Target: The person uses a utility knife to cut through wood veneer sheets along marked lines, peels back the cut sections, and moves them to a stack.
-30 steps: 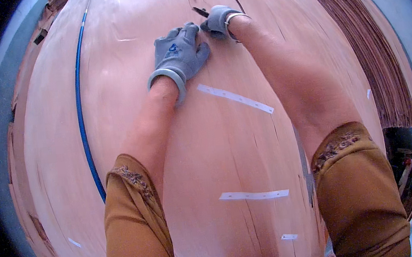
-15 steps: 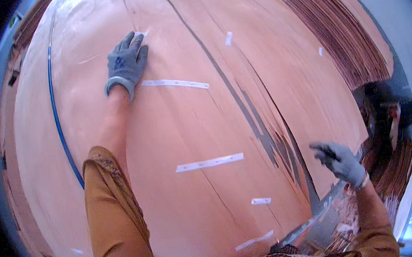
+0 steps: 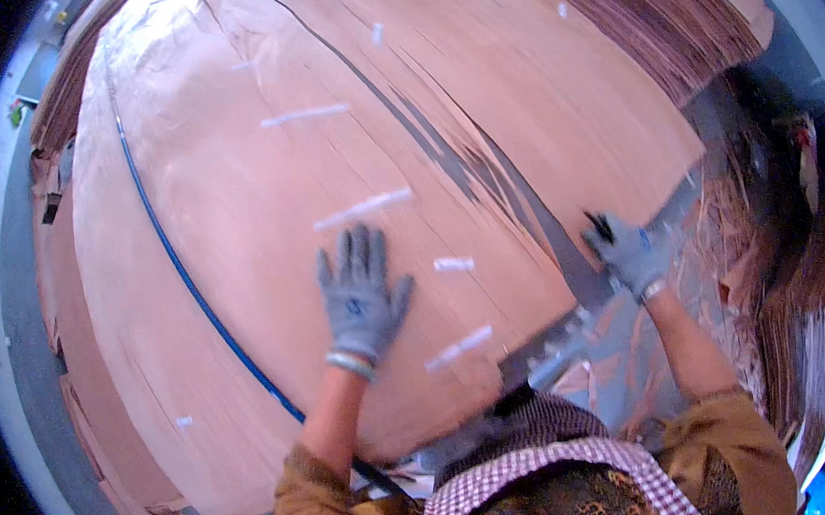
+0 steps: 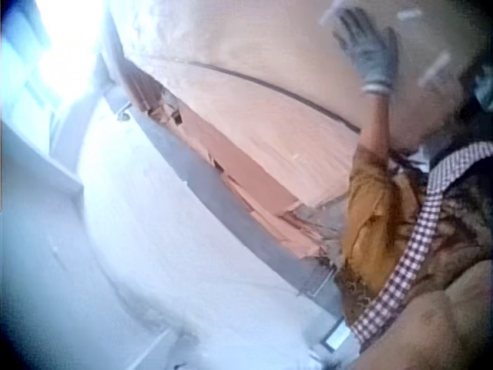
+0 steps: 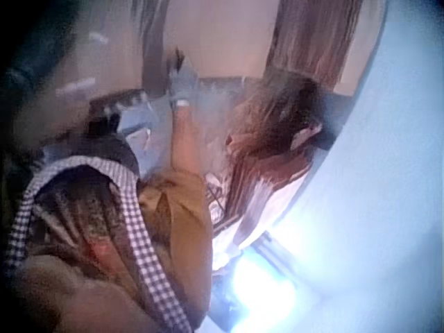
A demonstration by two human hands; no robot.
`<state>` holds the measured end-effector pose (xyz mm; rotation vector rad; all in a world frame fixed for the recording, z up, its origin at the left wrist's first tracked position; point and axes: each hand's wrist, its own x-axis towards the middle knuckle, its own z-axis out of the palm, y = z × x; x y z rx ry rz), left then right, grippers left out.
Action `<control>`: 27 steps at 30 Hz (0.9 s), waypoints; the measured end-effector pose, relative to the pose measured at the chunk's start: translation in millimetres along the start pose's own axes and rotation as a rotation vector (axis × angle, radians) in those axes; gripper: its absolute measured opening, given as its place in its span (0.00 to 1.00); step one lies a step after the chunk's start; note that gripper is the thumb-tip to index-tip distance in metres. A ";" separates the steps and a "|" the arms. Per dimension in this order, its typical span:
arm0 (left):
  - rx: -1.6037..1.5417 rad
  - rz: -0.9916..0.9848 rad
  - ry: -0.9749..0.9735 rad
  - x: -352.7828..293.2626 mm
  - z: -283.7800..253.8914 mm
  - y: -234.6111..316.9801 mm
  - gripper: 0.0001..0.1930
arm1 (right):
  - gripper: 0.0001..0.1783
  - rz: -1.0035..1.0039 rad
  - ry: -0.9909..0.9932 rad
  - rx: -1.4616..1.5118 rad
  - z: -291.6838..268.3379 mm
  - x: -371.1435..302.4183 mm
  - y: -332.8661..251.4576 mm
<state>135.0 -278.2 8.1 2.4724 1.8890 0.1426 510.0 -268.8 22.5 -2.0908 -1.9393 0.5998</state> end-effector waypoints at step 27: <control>-0.242 0.380 -0.023 -210.0 -16.4 161.5 0.32 | 0.21 0.091 -0.790 0.600 117.1 -335.6 79.4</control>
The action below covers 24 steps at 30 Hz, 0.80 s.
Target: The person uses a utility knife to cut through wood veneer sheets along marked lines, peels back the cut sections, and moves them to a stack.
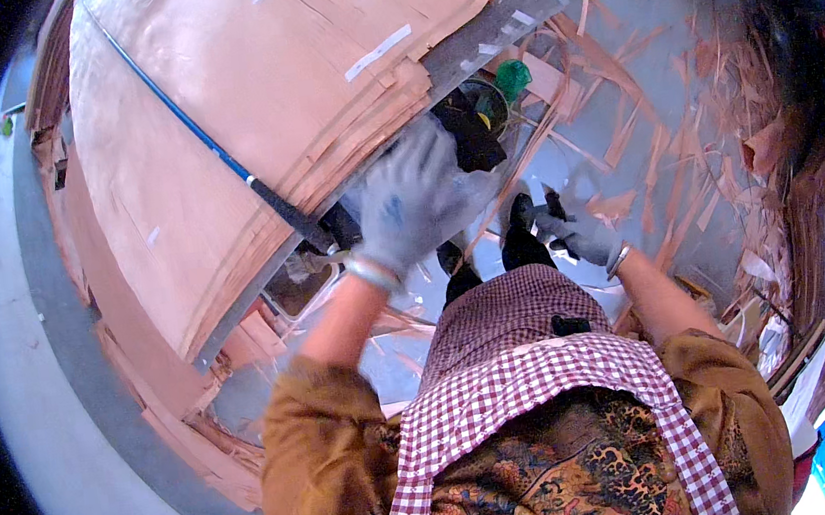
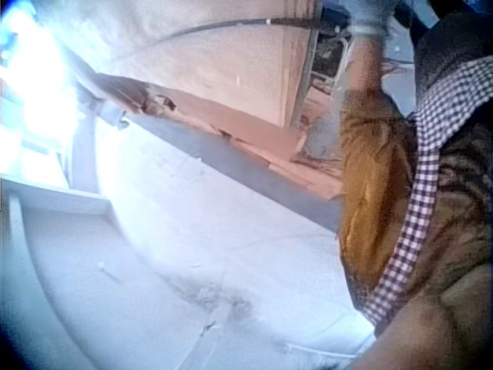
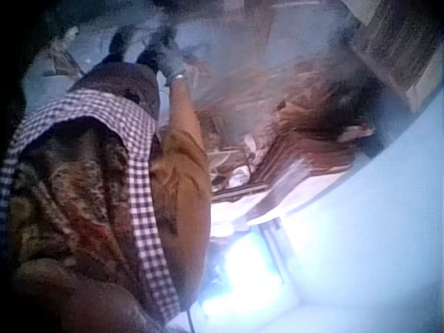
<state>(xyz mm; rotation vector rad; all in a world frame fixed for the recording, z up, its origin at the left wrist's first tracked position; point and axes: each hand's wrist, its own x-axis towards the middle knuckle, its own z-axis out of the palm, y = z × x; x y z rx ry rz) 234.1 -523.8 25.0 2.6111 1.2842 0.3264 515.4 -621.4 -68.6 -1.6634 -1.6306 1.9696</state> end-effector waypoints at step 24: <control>-0.614 -0.861 -0.037 -48.8 63.5 -70.9 0.14 | 0.33 -0.208 0.255 0.502 139.0 65.6 -90.8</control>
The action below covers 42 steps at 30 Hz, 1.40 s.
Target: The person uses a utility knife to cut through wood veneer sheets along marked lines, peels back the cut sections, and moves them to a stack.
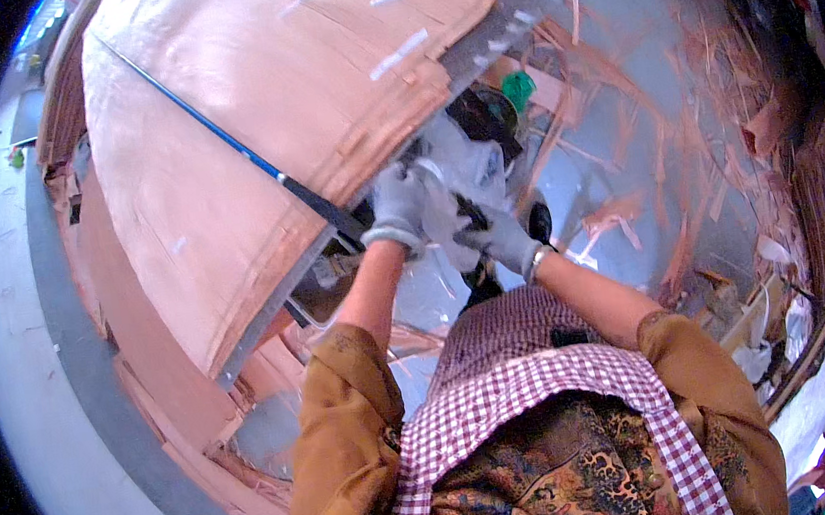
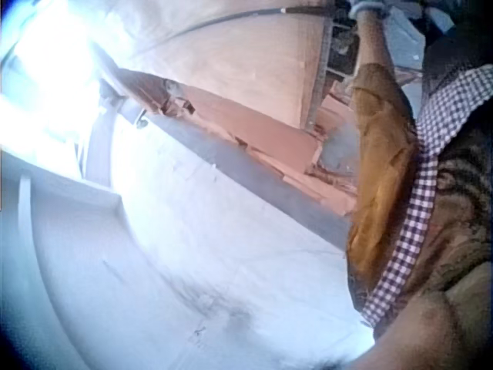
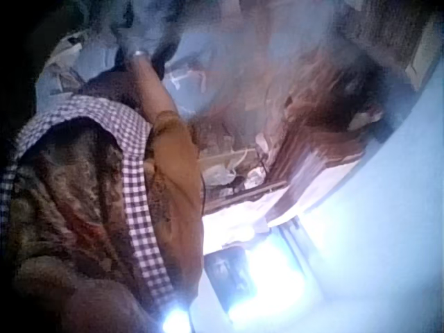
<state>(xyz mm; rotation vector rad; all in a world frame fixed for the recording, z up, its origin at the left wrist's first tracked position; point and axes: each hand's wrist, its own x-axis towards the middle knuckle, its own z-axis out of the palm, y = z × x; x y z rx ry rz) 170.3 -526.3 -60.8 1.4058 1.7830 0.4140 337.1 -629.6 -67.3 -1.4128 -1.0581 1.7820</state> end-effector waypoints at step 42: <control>-0.350 0.462 -0.298 -168.3 21.5 -4.1 0.08 | 0.15 -0.582 -0.599 -1.201 -59.9 9.5 -185.7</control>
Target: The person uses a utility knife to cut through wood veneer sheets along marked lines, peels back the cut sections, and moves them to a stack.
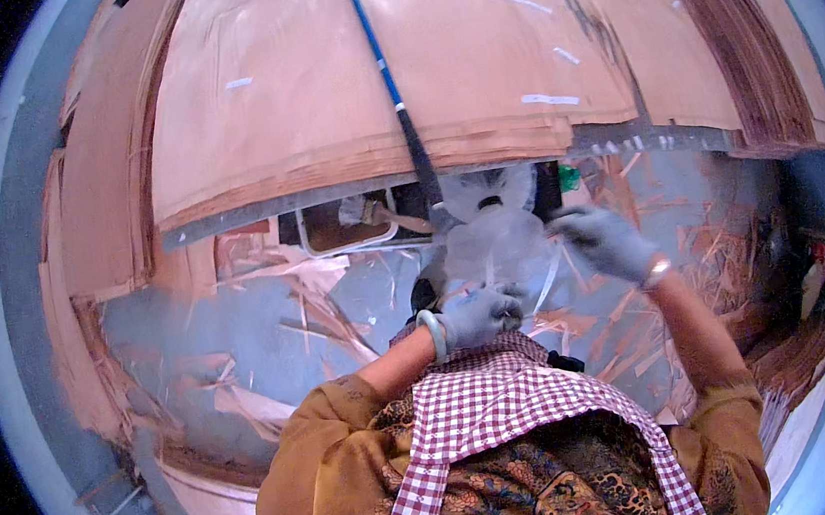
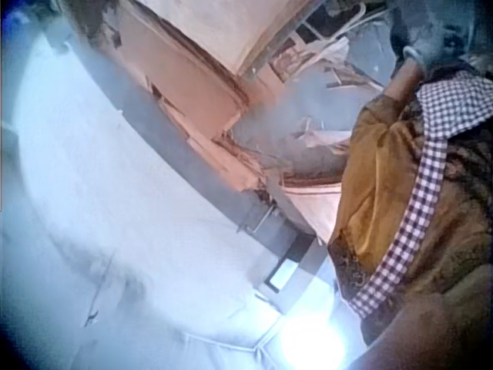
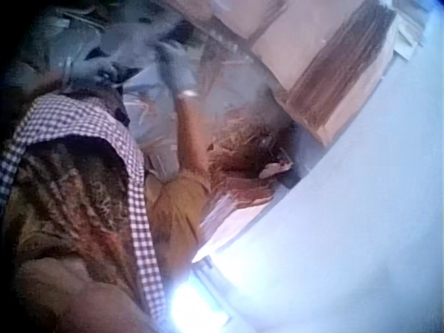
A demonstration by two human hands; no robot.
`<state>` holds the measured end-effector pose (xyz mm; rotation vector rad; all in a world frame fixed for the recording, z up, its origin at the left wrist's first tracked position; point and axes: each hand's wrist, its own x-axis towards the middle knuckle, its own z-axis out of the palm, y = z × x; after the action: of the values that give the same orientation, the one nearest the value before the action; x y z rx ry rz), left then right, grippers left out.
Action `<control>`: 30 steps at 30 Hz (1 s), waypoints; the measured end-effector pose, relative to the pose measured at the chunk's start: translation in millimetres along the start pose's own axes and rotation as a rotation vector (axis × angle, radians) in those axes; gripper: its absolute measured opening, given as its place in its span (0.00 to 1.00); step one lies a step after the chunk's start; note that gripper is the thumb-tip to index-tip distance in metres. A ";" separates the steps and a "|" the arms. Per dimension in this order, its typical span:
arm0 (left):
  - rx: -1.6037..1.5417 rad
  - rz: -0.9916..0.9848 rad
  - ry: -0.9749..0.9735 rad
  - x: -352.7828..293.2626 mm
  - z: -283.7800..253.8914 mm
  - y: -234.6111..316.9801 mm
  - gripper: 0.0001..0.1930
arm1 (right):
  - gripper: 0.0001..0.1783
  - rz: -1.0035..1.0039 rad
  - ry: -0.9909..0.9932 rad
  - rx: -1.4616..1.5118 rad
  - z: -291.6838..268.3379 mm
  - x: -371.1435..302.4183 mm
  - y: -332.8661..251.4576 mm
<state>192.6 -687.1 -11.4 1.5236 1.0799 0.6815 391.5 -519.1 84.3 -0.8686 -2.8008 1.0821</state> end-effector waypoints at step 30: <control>0.782 -0.846 0.441 -107.1 -235.4 -123.3 0.19 | 0.15 0.104 -0.169 0.264 168.9 179.9 -46.3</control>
<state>-89.6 -681.1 -59.9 1.3318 2.3244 -0.0438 181.7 -560.6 -47.2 -0.9408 -2.6745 1.5675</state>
